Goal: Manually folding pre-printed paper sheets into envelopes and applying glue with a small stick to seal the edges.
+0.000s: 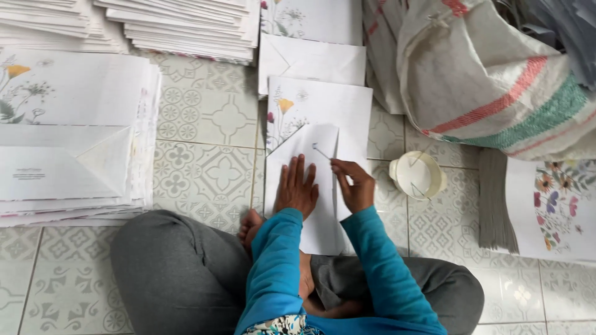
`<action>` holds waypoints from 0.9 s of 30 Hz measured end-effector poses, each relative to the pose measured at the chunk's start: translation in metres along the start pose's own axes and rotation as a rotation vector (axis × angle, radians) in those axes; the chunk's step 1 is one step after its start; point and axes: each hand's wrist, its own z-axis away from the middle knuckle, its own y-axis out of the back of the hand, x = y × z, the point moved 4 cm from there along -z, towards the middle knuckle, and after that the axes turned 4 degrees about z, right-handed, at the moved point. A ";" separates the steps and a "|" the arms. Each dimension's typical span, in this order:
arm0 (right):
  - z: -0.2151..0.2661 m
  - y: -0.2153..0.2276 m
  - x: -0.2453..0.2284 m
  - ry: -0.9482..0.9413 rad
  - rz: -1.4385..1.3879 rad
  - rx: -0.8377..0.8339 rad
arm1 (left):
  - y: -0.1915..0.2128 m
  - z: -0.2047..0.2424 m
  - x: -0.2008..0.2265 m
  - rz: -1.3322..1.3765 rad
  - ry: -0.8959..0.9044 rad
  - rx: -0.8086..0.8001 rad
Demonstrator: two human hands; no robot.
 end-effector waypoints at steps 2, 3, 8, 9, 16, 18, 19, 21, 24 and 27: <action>-0.006 -0.026 -0.003 0.042 0.031 -0.007 | 0.002 0.001 0.000 0.021 0.007 -0.001; -0.008 -0.039 -0.006 0.080 0.067 -0.005 | 0.003 0.001 0.000 0.042 0.004 -0.003; -0.016 -0.064 -0.003 0.134 0.132 0.015 | 0.020 0.006 -0.002 0.021 -0.010 -0.074; -0.016 -0.066 0.000 0.138 0.146 0.016 | 0.023 0.007 -0.002 0.031 -0.014 -0.096; 0.004 -0.088 -0.007 0.135 0.113 -0.086 | 0.010 -0.003 -0.003 -0.112 -0.047 -0.175; 0.006 -0.091 -0.016 0.074 0.118 -0.129 | 0.010 -0.002 -0.004 -0.109 -0.049 -0.177; 0.005 -0.090 -0.013 0.073 0.117 -0.131 | 0.014 0.001 -0.004 -0.108 -0.048 -0.178; 0.000 -0.089 -0.004 0.026 0.087 -0.122 | 0.023 0.004 -0.004 -0.088 -0.050 -0.196; -0.013 -0.080 0.014 -0.034 0.073 -0.093 | 0.023 0.006 -0.004 -0.023 -0.015 -0.136; -0.032 -0.071 0.012 -0.041 0.073 -0.006 | 0.013 0.006 -0.005 0.000 -0.015 -0.029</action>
